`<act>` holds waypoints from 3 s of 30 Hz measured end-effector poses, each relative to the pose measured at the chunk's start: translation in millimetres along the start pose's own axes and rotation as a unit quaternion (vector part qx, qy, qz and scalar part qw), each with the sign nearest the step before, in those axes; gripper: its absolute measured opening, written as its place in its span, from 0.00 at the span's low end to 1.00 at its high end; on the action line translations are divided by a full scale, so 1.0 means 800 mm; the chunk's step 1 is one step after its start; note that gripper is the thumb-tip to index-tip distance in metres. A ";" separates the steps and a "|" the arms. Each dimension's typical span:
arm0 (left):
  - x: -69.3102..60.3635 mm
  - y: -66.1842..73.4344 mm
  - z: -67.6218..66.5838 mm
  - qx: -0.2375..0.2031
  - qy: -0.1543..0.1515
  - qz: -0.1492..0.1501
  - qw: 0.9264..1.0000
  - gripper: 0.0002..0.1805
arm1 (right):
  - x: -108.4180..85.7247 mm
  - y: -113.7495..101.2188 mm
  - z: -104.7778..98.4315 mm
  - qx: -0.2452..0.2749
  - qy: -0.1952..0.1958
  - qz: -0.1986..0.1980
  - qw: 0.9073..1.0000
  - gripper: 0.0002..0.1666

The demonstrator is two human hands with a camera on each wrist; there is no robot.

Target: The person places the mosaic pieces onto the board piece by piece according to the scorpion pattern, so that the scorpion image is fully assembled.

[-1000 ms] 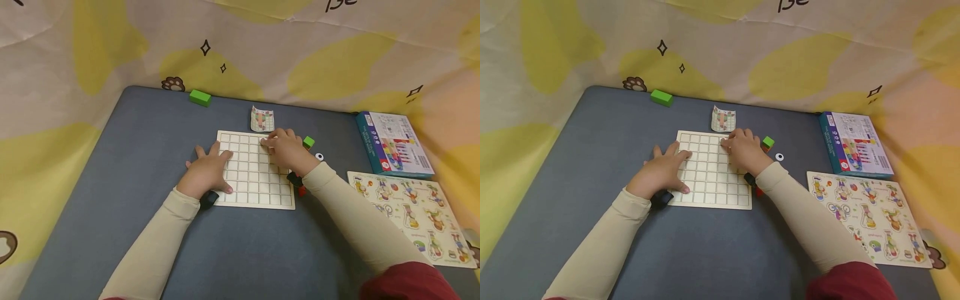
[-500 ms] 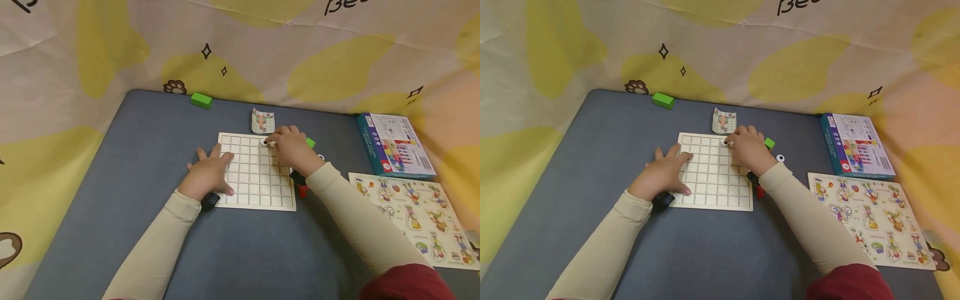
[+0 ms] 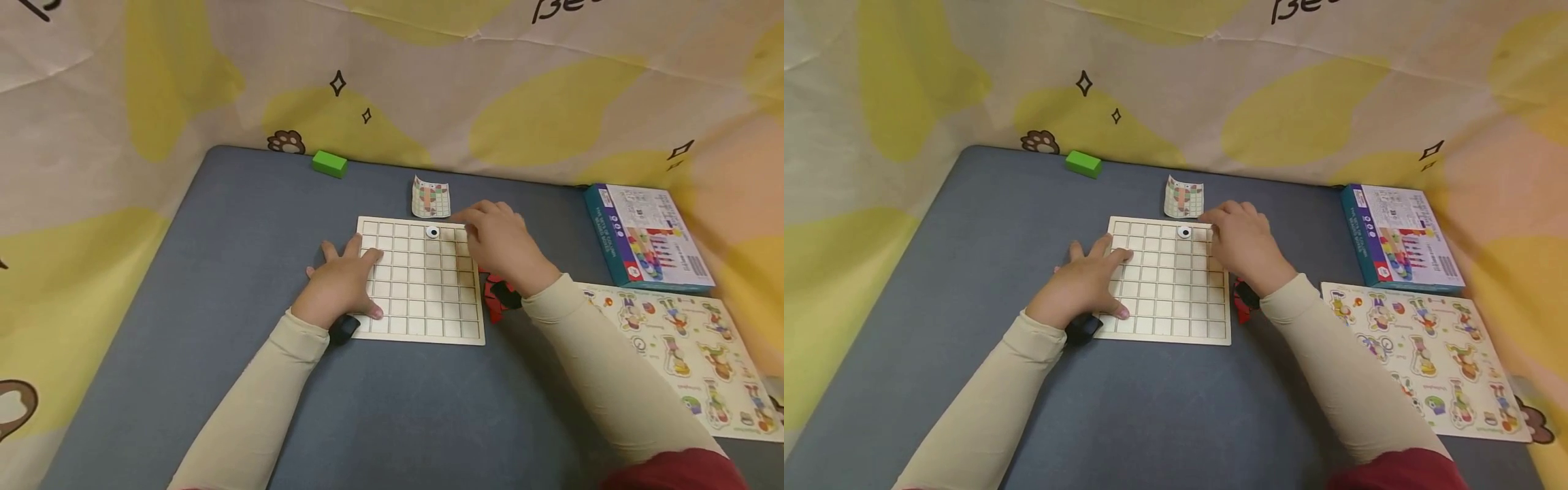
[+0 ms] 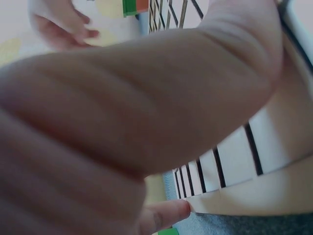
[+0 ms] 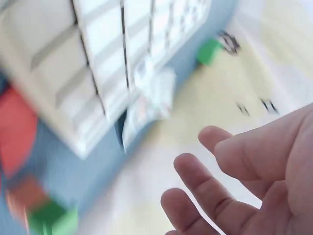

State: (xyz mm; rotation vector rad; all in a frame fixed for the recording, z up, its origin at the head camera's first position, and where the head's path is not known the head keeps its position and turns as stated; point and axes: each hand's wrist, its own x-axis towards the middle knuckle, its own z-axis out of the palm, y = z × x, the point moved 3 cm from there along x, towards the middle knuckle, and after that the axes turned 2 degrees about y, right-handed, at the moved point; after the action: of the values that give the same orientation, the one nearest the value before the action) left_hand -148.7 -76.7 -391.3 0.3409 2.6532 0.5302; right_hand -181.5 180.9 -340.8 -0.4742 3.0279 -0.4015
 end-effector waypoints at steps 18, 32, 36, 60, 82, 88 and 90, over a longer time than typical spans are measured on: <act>0.003 -0.001 0.003 -0.007 -0.003 0.003 1.000 0.63 | -0.071 0.128 -0.008 -0.019 -0.058 0.058 0.996 0.18; 0.001 0.001 0.001 -0.003 -0.004 -0.001 1.000 0.63 | -0.066 0.133 0.012 -0.041 -0.026 -0.007 0.999 0.08; 0.002 0.000 0.002 -0.001 -0.002 0.000 1.000 0.63 | -0.063 0.143 0.004 -0.024 -0.039 0.009 0.999 0.09; 0.002 0.003 0.003 0.002 -0.010 -0.005 1.000 0.62 | 0.092 -0.055 0.063 0.040 -0.044 -0.125 0.990 0.09; 0.004 0.001 0.005 -0.001 -0.005 -0.006 1.000 0.63 | 0.045 -0.071 0.081 -0.176 -0.039 -0.154 0.971 0.22; 0.002 0.002 0.001 0.004 -0.006 -0.011 1.000 0.63 | 0.034 -0.084 0.086 -0.223 -0.042 -0.141 0.964 0.26; 0.001 0.002 0.000 0.005 -0.003 -0.010 1.000 0.63 | 0.032 -0.088 0.085 -0.226 -0.059 -0.130 0.964 0.28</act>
State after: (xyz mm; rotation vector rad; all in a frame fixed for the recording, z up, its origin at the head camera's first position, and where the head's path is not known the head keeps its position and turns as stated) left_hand -149.3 -74.6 -391.2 0.3183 2.6511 0.5103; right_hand -179.1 91.6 -388.5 -0.8896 2.9333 0.3148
